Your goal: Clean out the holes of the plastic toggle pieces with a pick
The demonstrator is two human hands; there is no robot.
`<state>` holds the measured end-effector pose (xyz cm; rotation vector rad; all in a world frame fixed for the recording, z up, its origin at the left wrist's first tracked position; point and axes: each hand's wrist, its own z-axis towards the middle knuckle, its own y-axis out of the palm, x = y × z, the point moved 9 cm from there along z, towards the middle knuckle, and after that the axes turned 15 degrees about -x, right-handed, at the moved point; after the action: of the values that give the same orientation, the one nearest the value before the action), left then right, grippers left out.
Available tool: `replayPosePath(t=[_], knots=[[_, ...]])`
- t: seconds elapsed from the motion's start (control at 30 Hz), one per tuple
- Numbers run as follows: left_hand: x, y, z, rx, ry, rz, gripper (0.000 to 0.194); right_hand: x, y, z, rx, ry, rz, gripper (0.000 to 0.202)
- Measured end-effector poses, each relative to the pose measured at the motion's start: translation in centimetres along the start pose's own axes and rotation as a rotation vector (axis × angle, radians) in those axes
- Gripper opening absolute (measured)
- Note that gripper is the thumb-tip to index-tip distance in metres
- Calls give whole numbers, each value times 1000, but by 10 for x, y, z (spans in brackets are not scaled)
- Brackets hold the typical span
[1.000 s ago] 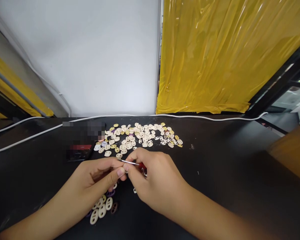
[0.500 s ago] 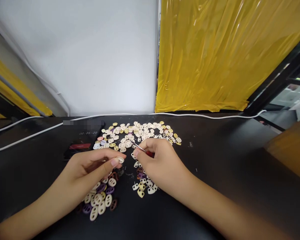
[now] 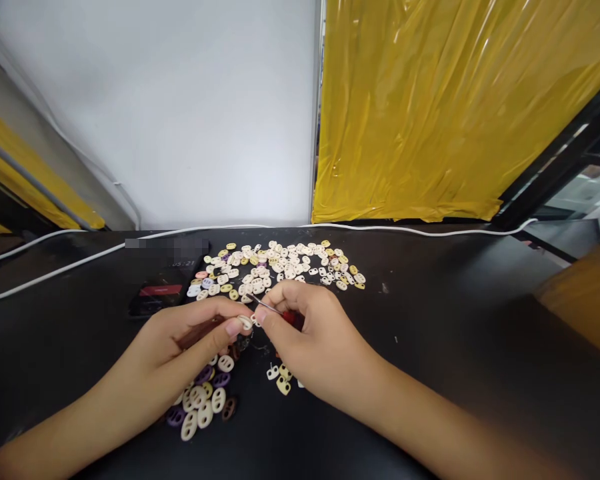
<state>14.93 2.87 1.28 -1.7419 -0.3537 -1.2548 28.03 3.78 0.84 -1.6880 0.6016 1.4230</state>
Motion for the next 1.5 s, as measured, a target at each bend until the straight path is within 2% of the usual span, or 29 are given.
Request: replayPosePath(t=[0.17, 0.3, 0.5, 0.63, 0.77, 0.87, 0.93, 1.13, 1.23, 1.4, 1.5], knots=[[0, -3, -1, 20, 0, 121, 18, 16, 0, 2, -2, 106, 21, 19], [-3, -4, 2, 5, -19, 221, 16, 23, -3, 4, 9, 129, 61, 19], [6, 2, 9, -54, 169, 549, 29, 22, -8, 6, 28, 116, 8, 16], [4, 7, 10, -128, 204, 688, 36, 22, -7, 5, 26, 116, -2, 16], [11, -4, 6, -61, 191, 589, 30, 18, -9, 5, 35, 97, -45, 17], [12, -15, 5, -7, 101, 490, 20, 15, -13, 4, 49, 88, -130, 18], [12, -19, 3, -11, 43, 446, 17, 14, -14, 4, 45, 96, -201, 17], [15, -15, 0, -82, 39, 369, 23, 16, -11, 3, 19, 136, -323, 16], [13, -14, -1, -54, 16, 373, 20, 14, -9, 2, 10, 131, -338, 17], [18, -22, -5, 37, 12, 346, 21, 11, -8, 2, 4, 115, -401, 24], [22, -21, -5, -17, 48, 380, 21, 9, -9, 1, 13, 114, -450, 23]])
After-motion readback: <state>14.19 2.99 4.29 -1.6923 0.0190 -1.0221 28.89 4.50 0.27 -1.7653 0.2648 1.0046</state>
